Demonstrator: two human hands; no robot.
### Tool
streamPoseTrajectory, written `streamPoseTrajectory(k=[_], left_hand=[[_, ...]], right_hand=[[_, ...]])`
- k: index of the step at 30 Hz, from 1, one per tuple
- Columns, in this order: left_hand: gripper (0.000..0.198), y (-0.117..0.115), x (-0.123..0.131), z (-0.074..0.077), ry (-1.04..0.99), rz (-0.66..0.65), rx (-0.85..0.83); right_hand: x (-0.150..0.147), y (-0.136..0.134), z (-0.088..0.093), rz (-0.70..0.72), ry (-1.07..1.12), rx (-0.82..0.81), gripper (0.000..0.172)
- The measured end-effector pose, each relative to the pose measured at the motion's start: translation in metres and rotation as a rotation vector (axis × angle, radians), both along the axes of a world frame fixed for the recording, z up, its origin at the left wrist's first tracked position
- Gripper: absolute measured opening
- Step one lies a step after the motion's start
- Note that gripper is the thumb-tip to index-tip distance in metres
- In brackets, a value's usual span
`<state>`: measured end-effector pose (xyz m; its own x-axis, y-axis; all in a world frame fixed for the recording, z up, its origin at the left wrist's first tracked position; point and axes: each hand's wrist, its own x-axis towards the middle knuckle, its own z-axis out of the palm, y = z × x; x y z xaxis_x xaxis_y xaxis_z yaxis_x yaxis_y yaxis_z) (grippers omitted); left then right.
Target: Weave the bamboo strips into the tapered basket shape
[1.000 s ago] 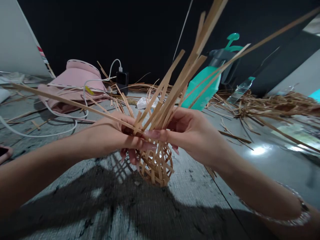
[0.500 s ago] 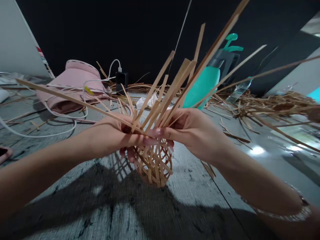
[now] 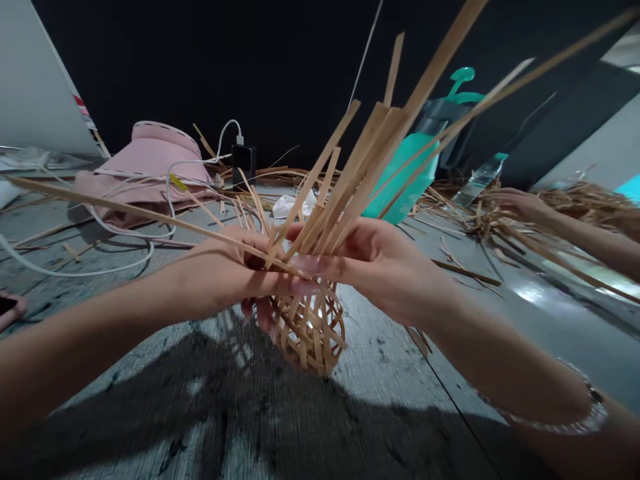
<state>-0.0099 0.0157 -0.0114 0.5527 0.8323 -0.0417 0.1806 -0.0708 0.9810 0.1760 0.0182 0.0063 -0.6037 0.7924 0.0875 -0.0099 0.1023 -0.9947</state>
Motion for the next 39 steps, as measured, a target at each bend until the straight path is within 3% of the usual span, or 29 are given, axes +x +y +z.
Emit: streamPoseTrajectory(k=[8,12,15,21,31,39], left_hand=[[0.013,0.000,0.000,0.003,0.058,0.010,0.019],[0.012,0.002,0.000,0.002,0.088,0.024,0.017],[0.015,0.002,0.000,0.001,0.077,0.010,0.020],[0.015,0.005,-0.002,-0.003,0.031,0.011,0.018],[0.014,0.004,0.001,0.001,0.022,0.023,0.031],[0.017,0.002,0.002,0.001,-0.039,0.025,-0.007]], right_hand=[[0.002,0.005,-0.004,-0.031,0.004,-0.010,0.016],[0.003,0.003,0.000,-0.038,-0.038,0.050,0.009],[0.004,0.002,0.001,-0.109,-0.050,0.085,0.019],[0.005,0.003,0.001,-0.039,-0.098,0.220,0.014],[-0.006,-0.003,0.000,0.019,0.126,-0.189,0.014],[-0.012,-0.005,0.000,0.107,0.117,-0.174,0.016]])
